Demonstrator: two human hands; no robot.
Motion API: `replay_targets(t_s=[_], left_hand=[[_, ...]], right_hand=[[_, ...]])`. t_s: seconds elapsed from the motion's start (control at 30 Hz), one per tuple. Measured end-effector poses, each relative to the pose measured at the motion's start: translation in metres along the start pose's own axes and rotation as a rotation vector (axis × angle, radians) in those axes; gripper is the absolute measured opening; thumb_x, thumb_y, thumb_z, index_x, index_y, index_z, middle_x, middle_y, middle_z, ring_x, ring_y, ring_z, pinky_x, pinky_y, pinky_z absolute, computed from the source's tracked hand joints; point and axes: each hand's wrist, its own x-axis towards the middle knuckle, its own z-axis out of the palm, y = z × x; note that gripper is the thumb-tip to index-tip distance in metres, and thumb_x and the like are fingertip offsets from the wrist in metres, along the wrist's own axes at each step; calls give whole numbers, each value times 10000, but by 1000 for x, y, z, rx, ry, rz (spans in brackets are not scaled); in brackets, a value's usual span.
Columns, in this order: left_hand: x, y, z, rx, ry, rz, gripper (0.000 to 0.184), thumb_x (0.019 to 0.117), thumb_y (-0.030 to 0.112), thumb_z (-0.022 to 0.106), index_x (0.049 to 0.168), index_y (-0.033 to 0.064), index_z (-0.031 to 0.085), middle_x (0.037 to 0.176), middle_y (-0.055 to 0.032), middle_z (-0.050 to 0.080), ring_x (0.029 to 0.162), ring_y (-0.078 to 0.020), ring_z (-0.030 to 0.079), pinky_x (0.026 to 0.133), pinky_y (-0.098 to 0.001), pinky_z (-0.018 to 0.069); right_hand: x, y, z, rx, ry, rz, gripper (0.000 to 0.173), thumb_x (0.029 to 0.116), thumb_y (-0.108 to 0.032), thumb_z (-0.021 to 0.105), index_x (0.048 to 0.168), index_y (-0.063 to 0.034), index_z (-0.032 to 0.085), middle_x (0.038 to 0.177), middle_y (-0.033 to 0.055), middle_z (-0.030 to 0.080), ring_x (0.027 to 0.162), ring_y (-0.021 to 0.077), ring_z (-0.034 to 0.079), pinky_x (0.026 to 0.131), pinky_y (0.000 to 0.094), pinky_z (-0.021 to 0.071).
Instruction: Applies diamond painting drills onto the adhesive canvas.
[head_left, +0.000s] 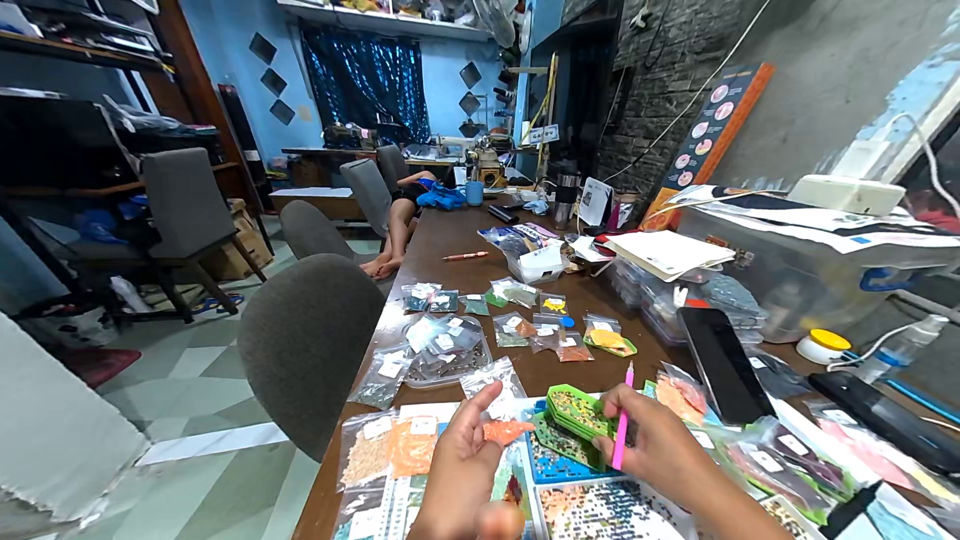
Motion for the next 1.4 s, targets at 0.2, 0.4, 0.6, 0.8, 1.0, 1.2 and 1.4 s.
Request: replay_targets(t_s=[0.2, 0.4, 0.6, 0.8, 1.0, 1.2, 1.4], left_hand=[[0, 0, 1, 3, -5, -2, 598, 875, -166, 438, 1454, -25, 470, 1475, -159, 472, 1030, -106, 666, 874, -248, 570], [-1, 0, 0, 28, -12, -2, 595, 884, -160, 447, 1461, -15, 469, 1470, -153, 482, 1036, -102, 656, 866, -245, 561], [-2, 1, 1, 10, -23, -13, 588, 891, -167, 440, 1461, -23, 459, 1483, -140, 485, 1016, -89, 672, 863, -239, 569], [-3, 0, 0, 89, -132, -83, 620, 892, -159, 456, 1489, 9, 437, 1486, -134, 478, 1081, -89, 645, 887, -242, 552], [-2, 1, -1, 133, -165, -96, 625, 891, -154, 456, 1489, 27, 450, 1499, -136, 452, 1089, -91, 623, 885, -238, 535], [-2, -3, 0, 199, -210, -103, 623, 892, -150, 468, 1482, 52, 472, 1450, -115, 492, 934, -63, 628, 753, -218, 533], [8, 2, 16, 396, -287, 8, 360, 906, -76, 555, 1236, 14, 663, 1183, -93, 608, 989, -113, 605, 844, -253, 520]], right_hand=[[1, 4, -9, -4, 4, 51, 352, 791, -225, 781, 1034, -5, 653, 971, 165, 694, 897, 332, 678, 807, 531, 541], [1, 5, -10, 1, 18, 49, 360, 786, -231, 779, 1039, -7, 655, 963, 163, 693, 908, 330, 678, 813, 534, 538], [1, 3, -12, -1, -29, 89, 368, 802, -223, 783, 1062, 1, 649, 968, 171, 683, 909, 335, 668, 826, 531, 529], [3, 4, -15, -6, -80, 145, 376, 823, -213, 784, 1089, 12, 641, 984, 184, 677, 942, 340, 659, 859, 526, 517], [5, 0, -13, -21, -131, 156, 375, 830, -215, 786, 1093, 7, 639, 987, 180, 678, 951, 341, 658, 893, 525, 506], [4, -2, -12, -40, -154, 136, 379, 827, -216, 788, 1097, 9, 645, 987, 185, 682, 956, 346, 664, 906, 531, 506], [5, 3, -21, 14, -88, 148, 374, 830, -219, 781, 1087, 22, 654, 987, 205, 676, 937, 366, 654, 864, 548, 510]])
